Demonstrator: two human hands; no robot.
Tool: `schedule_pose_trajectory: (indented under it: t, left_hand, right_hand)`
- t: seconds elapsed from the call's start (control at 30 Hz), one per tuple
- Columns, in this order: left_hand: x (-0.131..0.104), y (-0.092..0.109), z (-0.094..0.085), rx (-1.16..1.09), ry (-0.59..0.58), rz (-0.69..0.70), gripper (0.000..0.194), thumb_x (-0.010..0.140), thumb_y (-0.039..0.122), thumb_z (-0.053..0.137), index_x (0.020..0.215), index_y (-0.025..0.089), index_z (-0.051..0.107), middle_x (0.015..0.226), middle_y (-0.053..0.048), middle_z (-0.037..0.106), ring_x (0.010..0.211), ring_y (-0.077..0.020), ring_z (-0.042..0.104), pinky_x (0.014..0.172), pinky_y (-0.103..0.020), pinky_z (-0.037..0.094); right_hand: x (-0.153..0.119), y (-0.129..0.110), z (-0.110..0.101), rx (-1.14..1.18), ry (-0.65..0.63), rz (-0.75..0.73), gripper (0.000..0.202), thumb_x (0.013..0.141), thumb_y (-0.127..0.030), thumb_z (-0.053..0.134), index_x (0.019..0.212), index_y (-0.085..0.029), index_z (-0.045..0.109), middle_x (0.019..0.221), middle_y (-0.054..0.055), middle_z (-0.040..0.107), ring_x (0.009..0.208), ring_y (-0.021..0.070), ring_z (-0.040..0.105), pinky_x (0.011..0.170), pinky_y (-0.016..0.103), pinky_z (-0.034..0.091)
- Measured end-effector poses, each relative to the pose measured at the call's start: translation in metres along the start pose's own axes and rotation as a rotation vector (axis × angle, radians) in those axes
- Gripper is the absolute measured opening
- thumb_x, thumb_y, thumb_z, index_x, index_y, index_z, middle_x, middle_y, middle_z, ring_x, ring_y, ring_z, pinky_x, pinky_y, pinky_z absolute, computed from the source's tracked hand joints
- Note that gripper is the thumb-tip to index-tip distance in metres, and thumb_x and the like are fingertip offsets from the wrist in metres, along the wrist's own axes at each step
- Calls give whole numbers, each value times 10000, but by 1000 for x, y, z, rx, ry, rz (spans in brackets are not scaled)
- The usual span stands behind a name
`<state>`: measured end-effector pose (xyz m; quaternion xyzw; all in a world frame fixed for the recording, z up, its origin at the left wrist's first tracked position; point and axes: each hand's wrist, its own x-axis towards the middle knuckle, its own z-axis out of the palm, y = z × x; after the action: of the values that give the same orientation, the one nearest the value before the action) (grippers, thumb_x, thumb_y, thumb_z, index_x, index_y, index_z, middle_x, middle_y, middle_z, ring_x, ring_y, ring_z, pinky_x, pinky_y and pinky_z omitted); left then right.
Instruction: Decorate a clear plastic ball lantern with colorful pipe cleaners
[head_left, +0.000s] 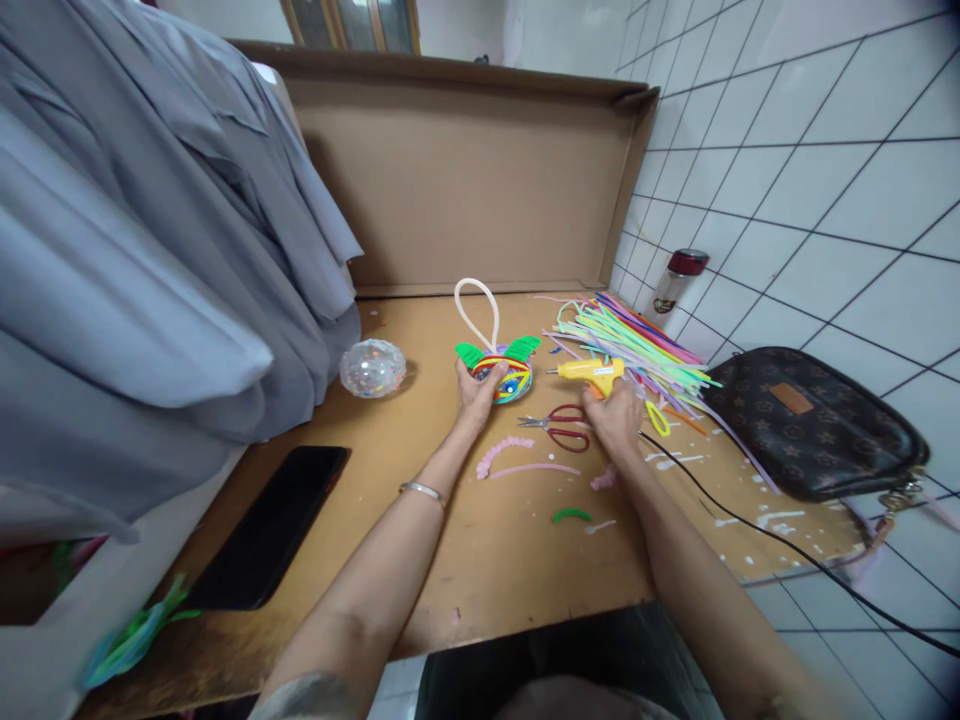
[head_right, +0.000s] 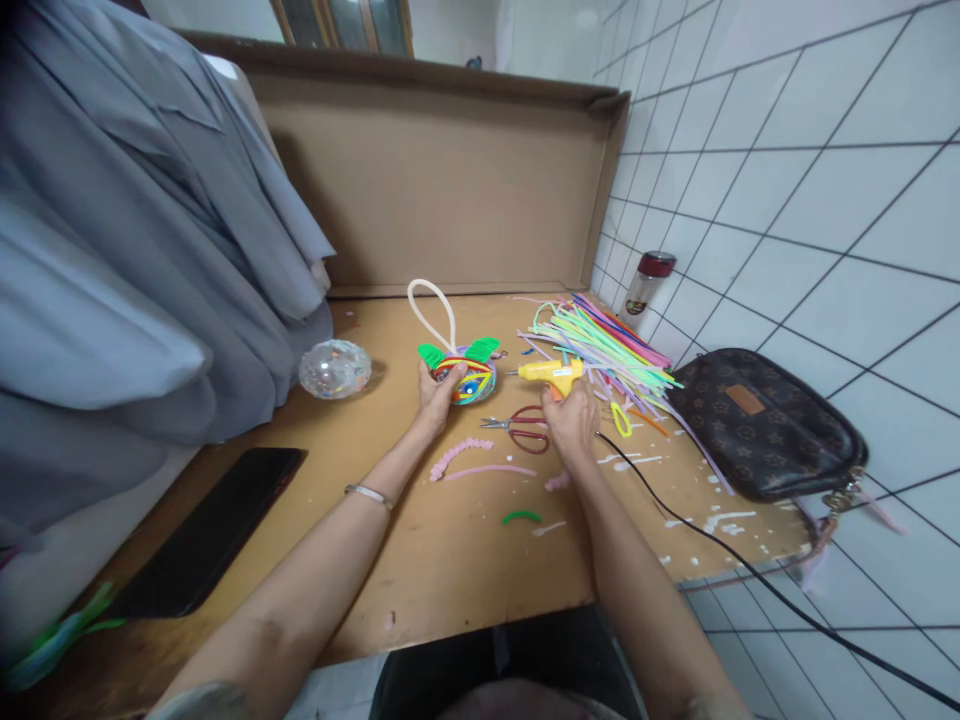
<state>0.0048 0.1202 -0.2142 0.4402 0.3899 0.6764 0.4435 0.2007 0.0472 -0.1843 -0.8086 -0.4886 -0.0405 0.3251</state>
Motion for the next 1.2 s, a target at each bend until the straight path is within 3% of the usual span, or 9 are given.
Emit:
schedule_pose_trajectory:
  t: [0.2, 0.33, 0.4, 0.47, 0.57, 0.77, 0.93, 1.03, 1.2]
  left_hand:
    - [1, -2, -1, -12, -8, -16, 682, 628, 485, 820, 1150, 214, 474, 987, -35, 654, 842, -165, 661, 810, -312, 539]
    - [2, -4, -1, 8, -14, 0, 690, 618, 497, 821, 1151, 220, 481, 982, -34, 654, 836, -167, 656, 807, -316, 539]
    - [1, -3, -1, 20, -12, 8, 690, 618, 502, 819, 1150, 220, 482, 993, -38, 652, 846, -171, 656, 806, -317, 539]
    - [1, -2, 0, 23, -7, 5, 691, 618, 503, 816, 1150, 220, 478, 1008, -43, 648, 861, -175, 658, 805, -317, 539]
    - [1, -2, 1, 37, -4, -23, 690, 618, 499, 816, 1147, 223, 469, 1012, -42, 646, 877, -180, 660, 814, -323, 537]
    - [5, -7, -1, -7, -23, -86, 702, 591, 490, 837, 1115, 219, 458, 981, -31, 651, 842, -169, 666, 809, -330, 542]
    - [6, -6, -3, -89, -69, -108, 689, 598, 495, 837, 1103, 210, 466, 979, -35, 671, 832, -168, 680, 798, -330, 553]
    - [4, -3, -3, -104, -85, -110, 640, 623, 511, 818, 1071, 197, 487, 986, -50, 683, 851, -177, 687, 816, -342, 554]
    - [5, -1, 0, -156, -152, -93, 571, 662, 534, 780, 1030, 193, 506, 971, -55, 690, 843, -182, 687, 825, -355, 548]
  right_hand:
    - [-1, 23, -12, -190, -188, 86, 459, 828, -456, 550, 1080, -87, 657, 1028, 194, 666, 957, 310, 622, 769, 367, 449]
    - [-15, 22, -24, -324, -76, -52, 487, 868, -439, 533, 1101, -25, 640, 1136, 286, 604, 1087, 393, 544, 877, 467, 406]
    - [-26, 11, -30, -285, -34, -192, 395, 905, -356, 485, 1108, -55, 642, 1159, 272, 593, 1103, 378, 524, 901, 472, 388]
    - [-40, -7, -33, -147, -190, -355, 318, 943, -243, 395, 1036, -128, 677, 1090, 188, 636, 1024, 289, 567, 876, 385, 403]
    - [-59, -33, -29, -16, -564, -526, 264, 932, -187, 431, 940, -174, 694, 1002, 95, 670, 923, 200, 606, 792, 277, 412]
    - [-67, -49, -3, -142, -597, -570, 167, 890, -121, 510, 865, -171, 667, 1017, 104, 655, 900, 210, 618, 689, 263, 389]
    - [-56, -42, 0, 48, -634, -622, 135, 793, -58, 567, 734, -171, 611, 863, 51, 630, 793, 166, 593, 678, 251, 390]
    - [-50, -39, -5, 388, -644, -561, 78, 785, -158, 599, 712, -176, 617, 735, 7, 612, 687, 142, 562, 633, 243, 399]
    - [-30, -43, -4, 908, -439, -172, 294, 745, -489, 636, 749, -198, 593, 529, -49, 525, 471, 120, 469, 469, 240, 376]
